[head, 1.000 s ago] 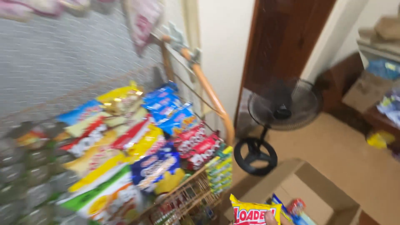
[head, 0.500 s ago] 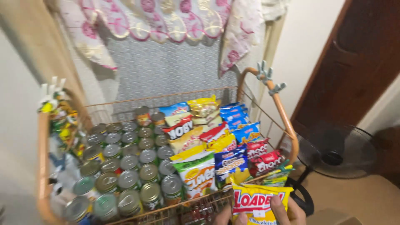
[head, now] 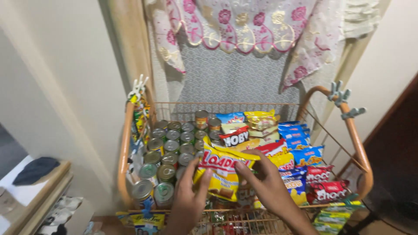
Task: The recorder is taking various snack bags out of a cardboard box on the floor and organizing them onto a wire display rack.
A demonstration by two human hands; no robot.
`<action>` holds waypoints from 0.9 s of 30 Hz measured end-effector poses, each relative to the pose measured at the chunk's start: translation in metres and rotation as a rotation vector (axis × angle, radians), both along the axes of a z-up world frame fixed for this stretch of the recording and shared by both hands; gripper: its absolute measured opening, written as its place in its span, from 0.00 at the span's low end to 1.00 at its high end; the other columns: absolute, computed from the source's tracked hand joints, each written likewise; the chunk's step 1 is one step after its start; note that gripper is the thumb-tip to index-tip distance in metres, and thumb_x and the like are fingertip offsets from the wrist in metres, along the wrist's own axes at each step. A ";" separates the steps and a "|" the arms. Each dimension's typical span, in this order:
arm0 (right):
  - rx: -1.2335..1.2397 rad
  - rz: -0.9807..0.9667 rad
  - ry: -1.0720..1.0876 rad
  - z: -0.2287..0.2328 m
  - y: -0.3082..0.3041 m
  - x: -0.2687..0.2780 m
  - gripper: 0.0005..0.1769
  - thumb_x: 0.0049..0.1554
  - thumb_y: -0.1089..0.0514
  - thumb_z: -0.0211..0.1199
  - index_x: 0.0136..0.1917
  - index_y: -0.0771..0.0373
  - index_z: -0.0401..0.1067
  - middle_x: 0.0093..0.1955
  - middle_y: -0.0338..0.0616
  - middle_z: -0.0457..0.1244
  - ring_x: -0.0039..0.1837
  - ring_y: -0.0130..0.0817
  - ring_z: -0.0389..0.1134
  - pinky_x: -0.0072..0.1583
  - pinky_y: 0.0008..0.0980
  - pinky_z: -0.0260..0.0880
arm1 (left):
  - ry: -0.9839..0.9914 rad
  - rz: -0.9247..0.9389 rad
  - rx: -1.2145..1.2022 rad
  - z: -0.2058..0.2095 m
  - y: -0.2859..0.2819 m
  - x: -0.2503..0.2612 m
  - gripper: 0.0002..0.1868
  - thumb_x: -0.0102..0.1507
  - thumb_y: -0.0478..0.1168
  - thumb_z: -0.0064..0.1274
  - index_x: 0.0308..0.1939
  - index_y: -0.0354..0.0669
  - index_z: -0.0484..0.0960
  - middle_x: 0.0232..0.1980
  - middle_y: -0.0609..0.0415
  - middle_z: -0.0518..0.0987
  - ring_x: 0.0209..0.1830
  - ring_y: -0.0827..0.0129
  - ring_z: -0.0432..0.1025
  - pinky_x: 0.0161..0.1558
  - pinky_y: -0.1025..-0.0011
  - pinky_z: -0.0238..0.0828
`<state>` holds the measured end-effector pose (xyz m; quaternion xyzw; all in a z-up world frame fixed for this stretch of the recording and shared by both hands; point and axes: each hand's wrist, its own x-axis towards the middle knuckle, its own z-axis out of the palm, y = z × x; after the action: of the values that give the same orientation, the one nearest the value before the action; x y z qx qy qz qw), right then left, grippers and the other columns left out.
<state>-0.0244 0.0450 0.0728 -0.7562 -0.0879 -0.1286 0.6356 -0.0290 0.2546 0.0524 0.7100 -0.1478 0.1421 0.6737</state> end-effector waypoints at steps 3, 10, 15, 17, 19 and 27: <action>-0.151 0.024 -0.008 0.021 0.023 0.033 0.25 0.57 0.47 0.65 0.63 0.60 0.71 0.40 0.44 0.69 0.41 0.27 0.69 0.42 0.29 0.70 | -0.107 0.138 0.063 0.010 0.020 0.022 0.24 0.67 0.48 0.50 0.61 0.34 0.74 0.51 0.44 0.84 0.50 0.64 0.79 0.52 0.67 0.74; -0.236 0.216 -0.118 0.041 0.075 0.126 0.27 0.57 0.44 0.62 0.63 0.63 0.69 0.40 0.44 0.70 0.37 0.27 0.69 0.35 0.29 0.71 | -0.397 0.627 0.437 -0.001 0.057 0.103 0.22 0.67 0.46 0.53 0.58 0.33 0.77 0.54 0.38 0.76 0.57 0.44 0.69 0.58 0.53 0.66; -0.301 0.213 -0.161 0.027 0.102 0.203 0.26 0.58 0.42 0.63 0.57 0.66 0.70 0.42 0.47 0.70 0.37 0.30 0.73 0.34 0.31 0.73 | -0.196 0.568 0.436 -0.024 0.081 0.178 0.27 0.69 0.48 0.49 0.67 0.35 0.70 0.63 0.35 0.70 0.65 0.42 0.64 0.64 0.52 0.61; -0.302 0.219 -0.165 0.020 0.113 0.237 0.27 0.59 0.41 0.62 0.56 0.67 0.69 0.41 0.50 0.70 0.37 0.31 0.73 0.34 0.32 0.73 | -0.223 0.562 0.441 -0.039 0.089 0.211 0.30 0.69 0.48 0.48 0.71 0.34 0.65 0.68 0.32 0.66 0.69 0.40 0.61 0.67 0.51 0.58; -0.307 0.169 -0.179 0.005 0.121 0.274 0.27 0.58 0.41 0.65 0.54 0.68 0.68 0.43 0.50 0.69 0.37 0.33 0.74 0.35 0.33 0.73 | -0.386 0.605 0.492 -0.051 0.093 0.239 0.38 0.68 0.46 0.50 0.76 0.31 0.54 0.77 0.29 0.58 0.76 0.36 0.53 0.71 0.49 0.50; -0.215 0.194 -0.130 -0.004 0.147 0.345 0.27 0.54 0.51 0.69 0.59 0.69 0.65 0.46 0.51 0.68 0.42 0.36 0.74 0.36 0.37 0.78 | -0.169 0.675 0.474 -0.057 0.087 0.298 0.39 0.66 0.46 0.50 0.75 0.30 0.53 0.75 0.30 0.59 0.75 0.37 0.55 0.72 0.50 0.52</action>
<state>0.3201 0.1921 0.0691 -0.7980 -0.2146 -0.1051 0.5533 0.2691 0.3418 -0.0050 0.8398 0.0095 0.3747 0.3928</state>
